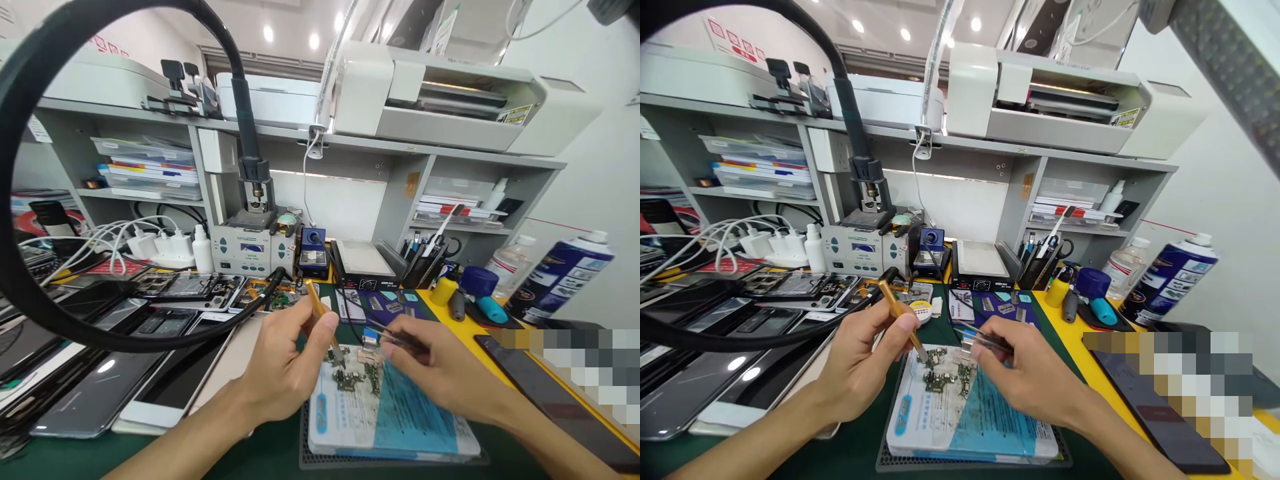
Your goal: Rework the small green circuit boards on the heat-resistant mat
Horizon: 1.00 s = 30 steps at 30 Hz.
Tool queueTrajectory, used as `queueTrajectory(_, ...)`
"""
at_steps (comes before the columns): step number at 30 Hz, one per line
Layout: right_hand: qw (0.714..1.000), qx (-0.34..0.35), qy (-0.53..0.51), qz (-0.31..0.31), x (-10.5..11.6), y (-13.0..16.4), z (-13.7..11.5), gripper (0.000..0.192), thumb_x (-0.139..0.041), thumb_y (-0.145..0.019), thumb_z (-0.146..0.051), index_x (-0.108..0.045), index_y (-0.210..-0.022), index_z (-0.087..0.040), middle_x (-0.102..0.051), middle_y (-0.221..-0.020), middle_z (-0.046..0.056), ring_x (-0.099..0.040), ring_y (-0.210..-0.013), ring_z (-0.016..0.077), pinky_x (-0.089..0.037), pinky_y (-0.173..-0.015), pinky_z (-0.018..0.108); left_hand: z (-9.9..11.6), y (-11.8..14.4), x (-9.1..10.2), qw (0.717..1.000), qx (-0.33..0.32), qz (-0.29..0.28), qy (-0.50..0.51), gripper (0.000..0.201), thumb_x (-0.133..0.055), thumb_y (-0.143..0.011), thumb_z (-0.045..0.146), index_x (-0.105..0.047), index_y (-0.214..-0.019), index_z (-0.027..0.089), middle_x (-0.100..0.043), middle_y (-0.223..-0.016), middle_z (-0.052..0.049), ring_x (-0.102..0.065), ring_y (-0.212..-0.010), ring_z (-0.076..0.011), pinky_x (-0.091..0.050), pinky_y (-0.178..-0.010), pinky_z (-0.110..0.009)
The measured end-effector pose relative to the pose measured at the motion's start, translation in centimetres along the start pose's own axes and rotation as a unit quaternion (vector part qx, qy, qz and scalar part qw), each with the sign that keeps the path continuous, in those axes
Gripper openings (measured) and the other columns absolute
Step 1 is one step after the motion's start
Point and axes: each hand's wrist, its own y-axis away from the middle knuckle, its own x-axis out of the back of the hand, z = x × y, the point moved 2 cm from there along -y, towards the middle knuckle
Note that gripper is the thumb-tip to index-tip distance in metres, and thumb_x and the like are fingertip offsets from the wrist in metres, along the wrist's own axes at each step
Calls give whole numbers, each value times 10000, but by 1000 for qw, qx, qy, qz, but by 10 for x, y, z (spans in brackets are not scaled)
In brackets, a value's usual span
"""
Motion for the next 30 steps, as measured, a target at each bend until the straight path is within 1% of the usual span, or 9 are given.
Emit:
queueTrajectory(4, 999, -17, 35, -17, -4, 5, 0, 214, -569, -982, -358, -609, -830, -213, -533, -687, -21, -457, -608, 156, -340, -537, 275, 1, 1, 0, 1000, -9, 12, -7, 250, -465, -1029, 291, -584, -838, 183, -524, -639, 32, -493, -546, -100, -373, -541, -247)
queueTrajectory(9, 1000, -17, 19, 2, -6, 3, 4, 215, -524, -1005, -355, -600, -857, -220, -526, -707, -19, -445, -610, 159, -336, -537, 278, 2, 0, 0, 1000, -16, 14, -15, 237, -458, -1033, 280, -586, -854, 192, -532, -638, 41, -512, -547, -94, -387, -550, -236)
queueTrajectory(12, 1000, -14, 0, 24, -6, 2, 8, 271, -467, -1036, -410, -571, -868, -225, -506, -719, -21, -437, -622, 161, -334, -543, 279, 1, 0, 0, 999, -13, 6, -29, 267, -477, -1023, 275, -566, -788, 186, -514, -605, 45, -487, -519, -89, -368, -527, -236)
queueTrajectory(15, 998, -13, -12, 58, -6, 0, 12, 331, -431, -1050, -461, -517, -830, -229, -438, -706, -34, -408, -630, 159, -330, -553, 278, -2, 0, -1, 999, -8, -2, -45, 285, -486, -1019, 280, -553, -759, 184, -522, -604, 42, -489, -522, -90, -375, -525, -234)
queueTrajectory(18, 995, -19, -17, 95, -4, -3, 18, 357, -426, -1048, -492, -478, -807, -232, -405, -713, -37, -402, -640, 159, -328, -554, 277, -4, -3, -1, 998, -3, 6, -61, 273, -489, -1025, 284, -560, -781, 184, -535, -602, 45, -508, -519, -90, -401, -528, -227)
queueTrajectory(20, 992, -26, -16, 119, -1, -6, 23, 367, -408, -1048, -515, -474, -820, -234, -399, -715, -38, -411, -641, 162, -333, -550, 277, -7, -6, 1, 997, -7, 19, -76, 218, -488, -1030, 265, -584, -852, 184, -569, -641, 42, -544, -543, -92, -435, -552, -221)
queueTrajectory(24, 988, -39, -1, 150, 7, -13, 36, 374, -380, -1051, -521, -486, -836, -233, -436, -717, -34, -466, -660, 173, -360, -567, 286, -10, -9, 4, 991, -49, 34, -124, 119, -492, -1024, 215, -605, -1050, 187, -637, -850, -12, -596, -650, -108, -479, -614, -237)
queueTrajectory(27, 989, -47, 20, 140, 10, -17, 45, 286, -447, -1039, -453, -561, -914, -222, -494, -701, -38, -514, -644, 175, -391, -573, 291, -13, -9, 2, 978, -109, 2, -175, 135, -520, -999, 193, -615, -1095, 187, -639, -928, -51, -619, -764, -150, -487, -651, -265)
queueTrajectory(30, 991, -52, 43, 115, 10, -20, 51, 203, -541, -1020, -375, -620, -1020, -188, -570, -720, -35, -565, -622, 160, -458, -593, 294, -13, -8, -2, 960, -151, -27, -233, 136, -546, -978, 171, -631, -1085, 178, -629, -1007, -93, -619, -904, -205, -504, -740, -319)
